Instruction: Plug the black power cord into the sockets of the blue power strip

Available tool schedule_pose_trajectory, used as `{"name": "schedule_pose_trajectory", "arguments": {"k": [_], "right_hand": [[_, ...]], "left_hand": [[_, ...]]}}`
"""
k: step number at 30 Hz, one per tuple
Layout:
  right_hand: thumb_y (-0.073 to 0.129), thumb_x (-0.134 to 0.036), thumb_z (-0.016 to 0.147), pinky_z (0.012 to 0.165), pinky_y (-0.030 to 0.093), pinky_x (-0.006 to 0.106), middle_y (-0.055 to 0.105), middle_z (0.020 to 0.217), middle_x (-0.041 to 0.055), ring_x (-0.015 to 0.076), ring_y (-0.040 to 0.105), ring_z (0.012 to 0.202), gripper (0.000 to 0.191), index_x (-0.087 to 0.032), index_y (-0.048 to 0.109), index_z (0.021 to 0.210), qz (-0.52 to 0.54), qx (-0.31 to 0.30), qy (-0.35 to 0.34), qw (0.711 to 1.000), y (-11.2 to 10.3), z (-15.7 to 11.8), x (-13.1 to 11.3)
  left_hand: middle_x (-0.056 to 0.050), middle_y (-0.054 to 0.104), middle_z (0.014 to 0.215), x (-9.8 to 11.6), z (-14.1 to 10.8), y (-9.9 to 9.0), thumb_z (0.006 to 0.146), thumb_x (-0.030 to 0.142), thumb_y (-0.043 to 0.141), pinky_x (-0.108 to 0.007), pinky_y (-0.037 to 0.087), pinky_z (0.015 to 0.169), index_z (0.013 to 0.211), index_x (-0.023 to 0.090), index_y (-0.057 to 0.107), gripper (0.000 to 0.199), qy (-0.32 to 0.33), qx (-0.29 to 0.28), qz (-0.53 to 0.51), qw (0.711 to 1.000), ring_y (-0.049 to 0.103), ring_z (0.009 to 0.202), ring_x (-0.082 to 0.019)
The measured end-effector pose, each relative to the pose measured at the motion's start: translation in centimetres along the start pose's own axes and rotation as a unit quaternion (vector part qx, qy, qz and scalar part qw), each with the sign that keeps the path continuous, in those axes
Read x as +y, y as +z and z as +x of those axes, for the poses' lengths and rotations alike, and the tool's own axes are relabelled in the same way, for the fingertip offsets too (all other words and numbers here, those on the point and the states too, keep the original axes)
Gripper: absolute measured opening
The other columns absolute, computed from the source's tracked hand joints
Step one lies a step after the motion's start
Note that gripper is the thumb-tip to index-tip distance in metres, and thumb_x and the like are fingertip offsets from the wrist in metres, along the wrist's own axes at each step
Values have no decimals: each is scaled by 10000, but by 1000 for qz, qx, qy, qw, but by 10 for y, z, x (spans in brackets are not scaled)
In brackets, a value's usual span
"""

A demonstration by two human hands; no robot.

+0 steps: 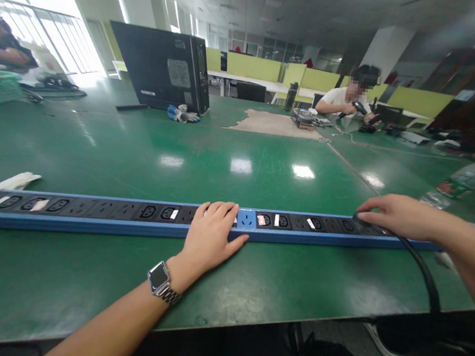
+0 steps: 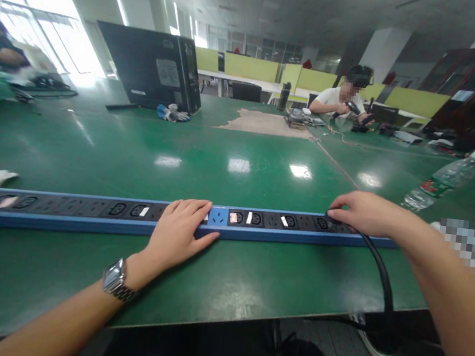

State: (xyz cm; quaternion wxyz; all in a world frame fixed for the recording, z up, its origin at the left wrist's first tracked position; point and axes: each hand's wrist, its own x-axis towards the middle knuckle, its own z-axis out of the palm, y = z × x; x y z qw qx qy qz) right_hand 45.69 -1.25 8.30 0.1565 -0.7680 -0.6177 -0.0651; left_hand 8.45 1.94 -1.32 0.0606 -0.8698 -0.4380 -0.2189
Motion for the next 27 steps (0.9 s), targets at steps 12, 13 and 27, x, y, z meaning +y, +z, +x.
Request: {"name": "schedule_pose_trajectory", "arguments": {"k": [12,13,27], "right_hand": [[469,-425,838,791,469,314,718,1003,106,251,653,889,444,-144,712,1081,-93,-239,-5,966,15,8,40],[470,-427,837,780,467,316,718,982,106,251,652,874,446,-143,703,1091,-89,-237,-6,967,15,6,40],[390,-479,906,796,434,342,688,1071,128,276,637,938,442,-202,563,1204,-38,-109,17,993,49,-43,59]], "left_hand": [[-118,592,1275,0,0,-1,842,470,593,-489,344,1050,1263,131,541,542,-7,-6,-2,1000,508,1175,-304],[-118,590,1278,0,0,-1,843,469,592,-489,344,1051,1267,131,540,544,-6,-6,-2,1000,508,1177,-303],[-135,591,1276,1,-1,0,841,452,591,-508,351,1053,1264,136,549,530,-2,-1,-9,1000,511,1183,-311]]}}
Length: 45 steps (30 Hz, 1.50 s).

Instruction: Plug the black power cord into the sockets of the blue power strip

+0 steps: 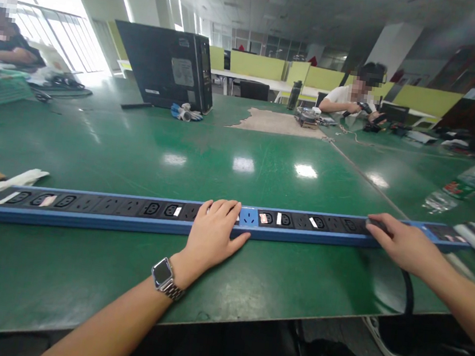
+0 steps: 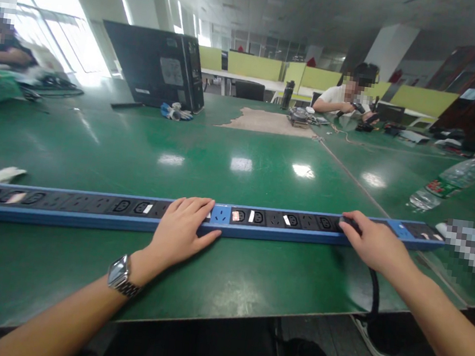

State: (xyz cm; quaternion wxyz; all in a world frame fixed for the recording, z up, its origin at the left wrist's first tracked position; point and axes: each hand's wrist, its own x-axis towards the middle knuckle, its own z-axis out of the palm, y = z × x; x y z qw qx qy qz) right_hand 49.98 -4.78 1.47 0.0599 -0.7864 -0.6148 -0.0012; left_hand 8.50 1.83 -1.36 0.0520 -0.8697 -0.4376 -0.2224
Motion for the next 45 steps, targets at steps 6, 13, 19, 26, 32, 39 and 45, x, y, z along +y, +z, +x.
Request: {"name": "schedule_pose_trajectory", "arguments": {"k": [6,13,19,26,32,39,45], "right_hand": [[492,-475,865,673,414,309,701,803,63,217,623,744,397,-218,661,1116,10,36,45,998,-47,14,-14],[518,-476,847,511,351,257,614,529,-7,134,526,483,369,-195,687,1015,142,-43,23,989,-81,5,-96],[479,-422,838,545,395,242,606,494,-10,140,580,510,346,-178,708,927,127,-125,-43,983,-45,14,-155],[465,-443,823,602,402,264,701,746,41,182,633,685,351,-229,712,950,-3,-111,-47,993,-37,29,-166],[440,-489,828,645,418,299,713,869,59,227,640,804,379,-254,713,942,-50,-97,-53,993,-36,31,-161],[422,-484,843,653,441,325,705,886,79,251,651,807,369,-249,690,944,-58,-84,-35,994,-26,20,-170],[319,-458,920,687,459,385,682,889,147,291,661,814,402,-209,592,1079,-87,-47,-12,995,-14,-9,-186]], "left_hand": [[-134,595,1265,0,-1,0,842,451,592,-497,351,1049,1264,123,548,537,1,2,9,1000,512,1174,-308],[-128,595,1263,0,-1,0,839,457,592,-481,344,1053,1258,139,548,528,-4,4,5,1000,513,1171,-303],[-120,595,1265,0,-1,-1,829,463,602,-485,349,1051,1262,155,543,534,-5,2,-2,1000,511,1179,-297],[-112,591,1268,0,0,-1,827,467,603,-481,341,1056,1263,152,534,541,-8,-6,-7,1000,505,1182,-292],[-119,590,1263,-1,-1,-1,832,466,596,-483,332,1051,1262,169,532,526,-4,-6,-10,1000,499,1180,-299],[-118,585,1270,-1,-1,-1,835,468,591,-477,329,1054,1268,175,524,527,-4,-6,-7,1000,495,1188,-299],[-131,579,1286,0,-1,-1,848,465,573,-484,328,1055,1281,147,519,540,-6,-12,5,1000,495,1188,-304]]}}
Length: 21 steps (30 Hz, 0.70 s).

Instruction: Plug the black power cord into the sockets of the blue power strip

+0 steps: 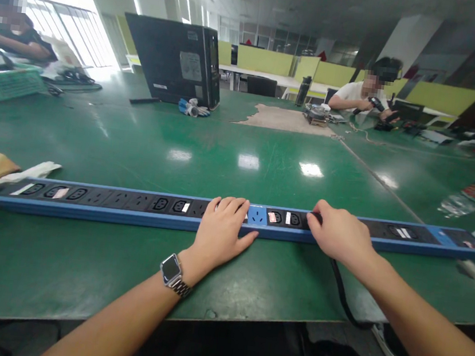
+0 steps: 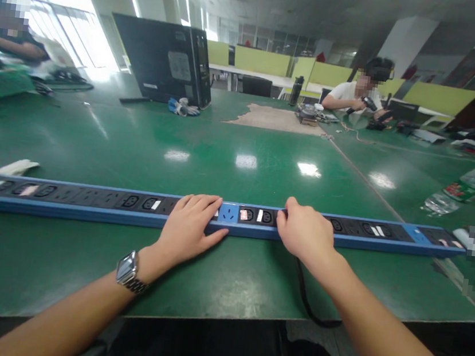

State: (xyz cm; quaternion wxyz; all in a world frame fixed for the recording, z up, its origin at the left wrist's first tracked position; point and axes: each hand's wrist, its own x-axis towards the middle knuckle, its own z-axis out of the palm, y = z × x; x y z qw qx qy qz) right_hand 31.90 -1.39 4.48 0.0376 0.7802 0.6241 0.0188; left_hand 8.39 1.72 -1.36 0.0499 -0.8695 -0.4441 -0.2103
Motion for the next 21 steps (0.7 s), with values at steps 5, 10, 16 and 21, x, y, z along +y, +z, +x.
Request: {"name": "schedule_pose_trajectory", "arguments": {"k": [5,10,16,21], "right_hand": [[305,-484,925,660,443,348,692,891,129,285,660,812,427,-216,573,1122,32,18,13,999,12,-4,6],[407,-489,875,593,397,292,692,802,62,239,640,759,372,-247,652,1017,117,61,1,991,-7,1,18],[545,-516,818,543,369,273,614,579,3,156,553,517,387,-221,679,1030,214,167,54,961,-74,1,66],[618,-452,801,600,379,290,626,598,14,166,560,564,280,-214,713,916,109,-46,57,991,-61,19,137]], "left_hand": [[-121,582,1286,0,-1,1,845,465,579,-481,328,1054,1280,166,521,531,2,10,1,1000,496,1186,-301],[-122,584,1284,0,0,1,844,462,578,-483,333,1051,1276,167,526,526,1,7,1,1000,500,1186,-302],[-133,581,1288,-1,1,1,845,458,577,-494,331,1056,1275,148,530,532,3,8,-3,1000,495,1190,-307],[-129,583,1288,-1,1,0,844,455,579,-491,333,1055,1271,149,535,528,3,7,-5,1000,497,1185,-309]]}}
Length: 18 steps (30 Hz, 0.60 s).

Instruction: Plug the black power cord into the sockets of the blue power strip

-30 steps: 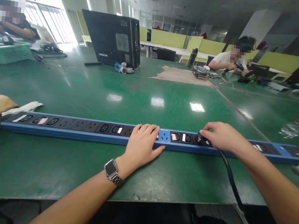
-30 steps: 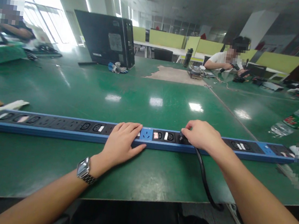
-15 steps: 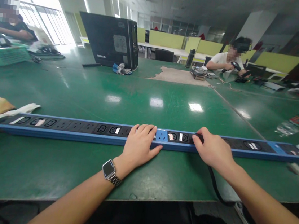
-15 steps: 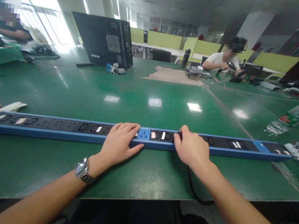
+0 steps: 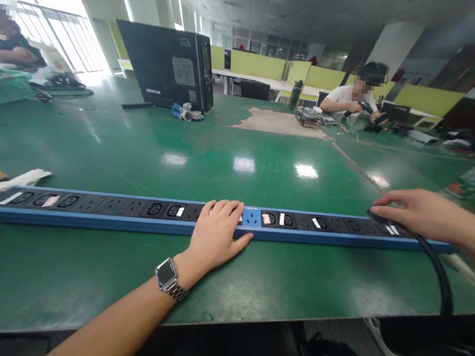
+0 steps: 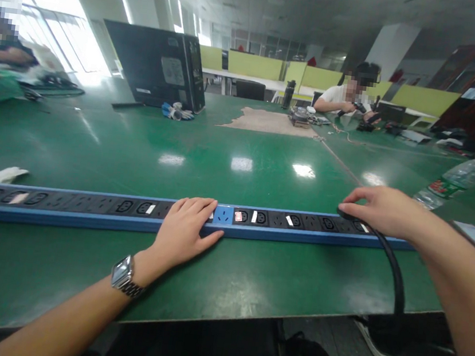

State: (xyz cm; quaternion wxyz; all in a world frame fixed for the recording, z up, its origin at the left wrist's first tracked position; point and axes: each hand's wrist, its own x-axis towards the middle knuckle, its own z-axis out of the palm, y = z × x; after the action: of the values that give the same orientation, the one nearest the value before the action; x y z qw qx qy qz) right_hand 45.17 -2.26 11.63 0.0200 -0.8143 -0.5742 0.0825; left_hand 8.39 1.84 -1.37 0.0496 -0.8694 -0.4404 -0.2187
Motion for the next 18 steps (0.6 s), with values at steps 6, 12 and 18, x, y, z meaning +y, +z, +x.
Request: {"name": "schedule_pose_trajectory", "arguments": {"k": [6,12,18], "right_hand": [[580,-469,809,647,400,303,656,666,47,206,599,649,324,-201,714,932,33,12,6,999,39,19,47],[559,-483,797,597,391,311,612,585,34,215,585,595,340,-198,685,932,63,42,-5,997,53,12,51],[529,-478,825,592,370,305,589,566,22,198,562,581,360,-188,674,983,70,14,-24,997,55,11,51]], "left_hand": [[-125,588,1274,0,0,0,839,453,582,-489,340,1053,1260,153,539,519,1,2,2,1000,503,1180,-305],[-123,590,1275,1,1,0,838,453,581,-496,345,1052,1263,152,543,522,-4,2,3,1000,507,1175,-308],[-128,590,1276,2,1,1,836,454,582,-494,350,1054,1267,149,545,529,-3,1,15,1000,511,1179,-312]]}}
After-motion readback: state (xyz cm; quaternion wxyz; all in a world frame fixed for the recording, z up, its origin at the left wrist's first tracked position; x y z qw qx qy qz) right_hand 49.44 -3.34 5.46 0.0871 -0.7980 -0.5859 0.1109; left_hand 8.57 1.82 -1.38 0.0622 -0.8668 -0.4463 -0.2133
